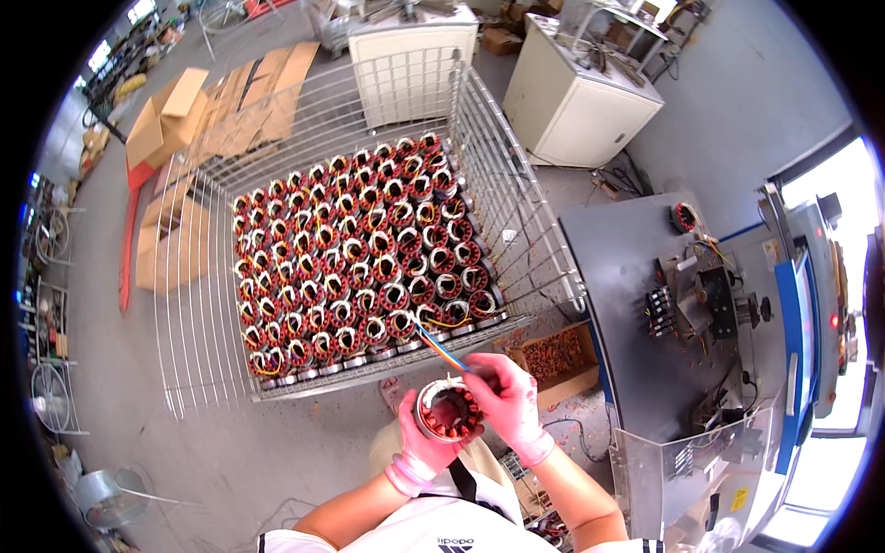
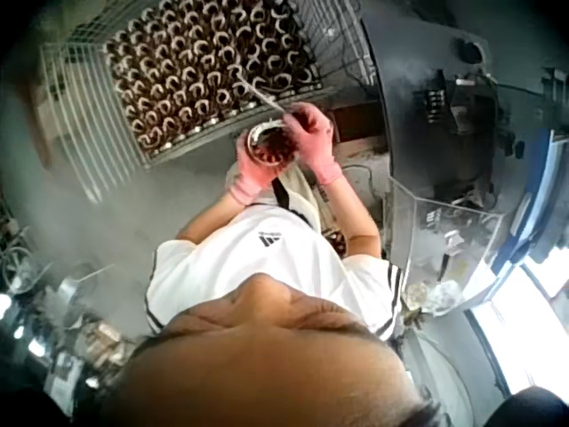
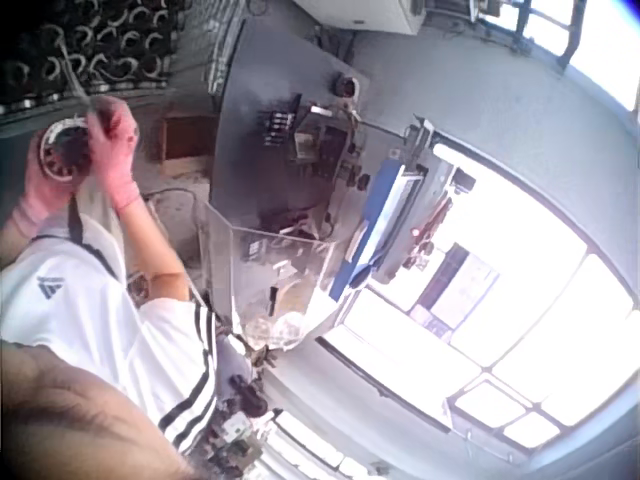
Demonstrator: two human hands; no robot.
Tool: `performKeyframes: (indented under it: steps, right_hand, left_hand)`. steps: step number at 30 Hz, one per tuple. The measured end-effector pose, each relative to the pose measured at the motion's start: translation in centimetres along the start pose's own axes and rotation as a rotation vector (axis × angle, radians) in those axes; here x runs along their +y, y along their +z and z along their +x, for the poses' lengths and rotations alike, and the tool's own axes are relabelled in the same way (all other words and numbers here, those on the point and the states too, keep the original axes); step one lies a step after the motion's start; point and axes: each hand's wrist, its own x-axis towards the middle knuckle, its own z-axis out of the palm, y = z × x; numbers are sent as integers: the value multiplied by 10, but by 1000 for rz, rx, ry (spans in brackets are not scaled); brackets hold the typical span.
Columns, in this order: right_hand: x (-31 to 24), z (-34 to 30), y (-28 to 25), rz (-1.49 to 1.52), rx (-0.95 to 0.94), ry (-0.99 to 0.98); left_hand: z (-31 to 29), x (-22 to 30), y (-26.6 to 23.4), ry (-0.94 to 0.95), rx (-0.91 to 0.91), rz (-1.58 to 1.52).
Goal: The person removes a coiled motor part from a testing machine, places it into an organized wire rack, and then takes another part from a large bin and connects its wires to the machine's contact points.
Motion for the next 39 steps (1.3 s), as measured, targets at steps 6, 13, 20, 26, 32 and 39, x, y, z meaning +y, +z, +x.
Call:
performKeyframes:
  steps: [6,13,20,26,32,39]
  right_hand:
    - [-12,30,83,-758,-253,-381]
    - [-14,83,102,-590,-865,-61]
    - [42,139,104,-632,-948,-128]
    - [180,295,114,-556,-393,424]
    - [291,436,170,-897,-61,160]
    - [340,522,214,-1137,-92,147]
  left_hand:
    - [-1,58,-46,64,82,-204]
    - [16,102,-73,209,67,-27]
    - [63,146,-91,-51,1,-83]
    - [55,128,-191,217,452,249]
    - [62,73,-242,138,731,158]
    - [106,61,-247,35,830,75]
